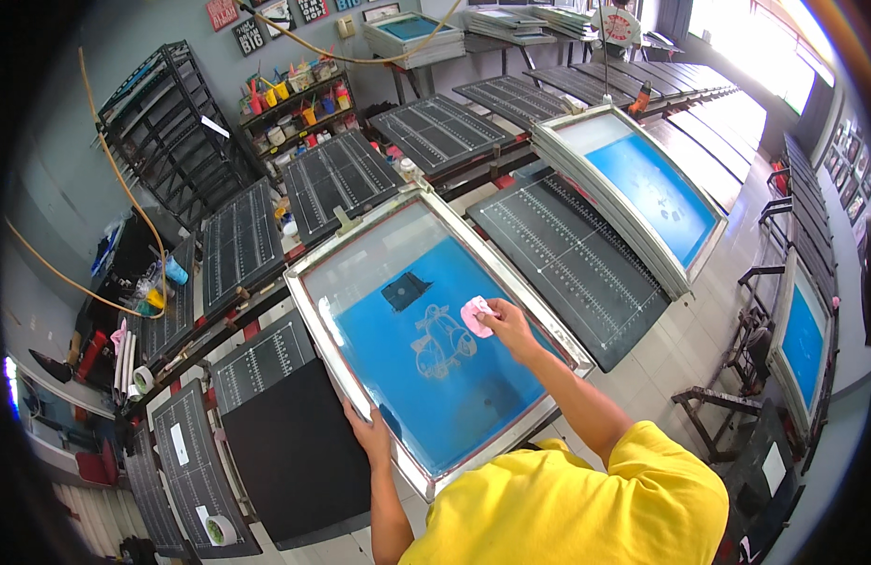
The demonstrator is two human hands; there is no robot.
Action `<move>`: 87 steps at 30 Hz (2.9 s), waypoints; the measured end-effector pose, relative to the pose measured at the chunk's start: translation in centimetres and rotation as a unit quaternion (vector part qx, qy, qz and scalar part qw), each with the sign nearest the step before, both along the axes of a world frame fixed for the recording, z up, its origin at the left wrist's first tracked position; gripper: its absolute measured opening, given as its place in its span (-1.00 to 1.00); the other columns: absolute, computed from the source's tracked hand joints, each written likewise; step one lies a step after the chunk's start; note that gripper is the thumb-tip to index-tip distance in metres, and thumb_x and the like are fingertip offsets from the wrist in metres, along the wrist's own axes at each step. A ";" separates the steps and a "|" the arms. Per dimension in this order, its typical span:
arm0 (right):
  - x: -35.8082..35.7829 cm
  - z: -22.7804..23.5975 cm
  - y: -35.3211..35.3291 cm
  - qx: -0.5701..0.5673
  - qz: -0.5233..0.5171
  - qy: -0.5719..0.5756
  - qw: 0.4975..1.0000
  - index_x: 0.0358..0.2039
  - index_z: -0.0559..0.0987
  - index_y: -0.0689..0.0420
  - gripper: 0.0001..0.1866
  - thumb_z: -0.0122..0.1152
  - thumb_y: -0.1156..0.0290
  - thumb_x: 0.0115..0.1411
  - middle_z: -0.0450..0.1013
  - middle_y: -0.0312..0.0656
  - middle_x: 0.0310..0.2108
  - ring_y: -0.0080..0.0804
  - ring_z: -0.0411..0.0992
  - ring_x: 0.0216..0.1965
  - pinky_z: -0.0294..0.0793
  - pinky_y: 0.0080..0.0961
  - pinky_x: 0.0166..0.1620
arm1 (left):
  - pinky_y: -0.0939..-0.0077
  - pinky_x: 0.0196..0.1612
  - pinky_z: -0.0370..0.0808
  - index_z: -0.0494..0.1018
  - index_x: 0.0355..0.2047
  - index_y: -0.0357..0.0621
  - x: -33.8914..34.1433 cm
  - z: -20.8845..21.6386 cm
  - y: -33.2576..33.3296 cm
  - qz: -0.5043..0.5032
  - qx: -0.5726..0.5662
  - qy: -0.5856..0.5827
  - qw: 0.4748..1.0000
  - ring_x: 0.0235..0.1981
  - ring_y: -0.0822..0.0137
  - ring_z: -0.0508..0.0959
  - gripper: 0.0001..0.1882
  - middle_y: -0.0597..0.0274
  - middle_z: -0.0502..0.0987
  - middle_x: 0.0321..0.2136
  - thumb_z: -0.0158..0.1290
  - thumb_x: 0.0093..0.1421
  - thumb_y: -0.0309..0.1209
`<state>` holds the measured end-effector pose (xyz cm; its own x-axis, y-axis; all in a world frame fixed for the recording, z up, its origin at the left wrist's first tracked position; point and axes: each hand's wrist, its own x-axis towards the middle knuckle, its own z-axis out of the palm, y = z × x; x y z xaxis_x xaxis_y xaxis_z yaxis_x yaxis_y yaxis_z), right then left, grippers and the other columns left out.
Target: The person wipes a screen with a cloth, inspects various screens by holding them up to the light, and applies tape to the edges of a screen frame.
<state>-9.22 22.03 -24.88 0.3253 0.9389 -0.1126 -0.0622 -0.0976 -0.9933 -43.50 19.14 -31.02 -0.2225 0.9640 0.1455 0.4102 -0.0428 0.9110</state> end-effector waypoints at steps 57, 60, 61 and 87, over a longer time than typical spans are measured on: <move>1.0 -0.7 8.9 0.053 -0.098 -0.270 0.956 -0.27 0.57 0.25 -0.63 0.41 0.23 0.05 0.54 -0.06 -0.36 -0.29 0.49 -0.31 0.44 -0.37 -0.20 | 0.30 0.29 0.13 0.06 0.28 -0.46 -0.1 0.1 0.1 0.011 -0.065 -0.053 0.996 0.27 -0.06 0.24 -0.37 -0.29 0.21 0.24 -0.06 0.31 -0.33; -0.5 -1.5 11.0 0.041 -0.074 -0.285 0.955 -0.26 0.58 0.23 -0.63 0.41 0.21 0.04 0.55 0.01 -0.32 -0.23 0.51 -0.27 0.44 -0.34 -0.17 | 0.31 0.29 0.13 0.06 0.28 -0.46 -0.3 -0.2 0.3 0.019 -0.064 -0.028 0.997 0.28 -0.06 0.23 -0.37 -0.29 0.19 0.25 -0.06 0.31 -0.32; -1.0 -1.7 11.6 0.052 -0.069 -0.301 0.950 -0.29 0.54 0.24 -0.70 0.32 0.29 0.08 0.52 0.03 -0.29 -0.05 0.49 -0.21 0.44 -0.27 -0.14 | 0.34 0.29 0.13 0.07 0.28 -0.46 -0.3 -0.3 0.3 0.022 -0.069 -0.024 0.997 0.28 -0.04 0.23 -0.37 -0.28 0.18 0.26 -0.08 0.31 -0.32; -6.1 -4.2 15.3 0.193 0.004 -0.504 0.842 -0.42 0.50 0.18 -0.90 0.24 0.48 0.04 0.46 -0.06 -0.42 0.00 0.39 -0.31 0.39 -0.13 -0.23 | 0.46 -0.24 0.42 0.08 0.29 -0.42 -0.6 0.1 0.2 0.029 -0.065 -0.022 0.997 -0.38 0.35 0.46 -0.43 -0.06 0.50 -0.32 -0.12 0.32 -0.45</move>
<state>-15.36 37.31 -29.09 0.0673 0.8447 0.5310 0.8299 0.2480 -0.4997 -44.15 19.38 -30.90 -0.2823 0.9593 0.0082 0.3677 0.1003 0.9245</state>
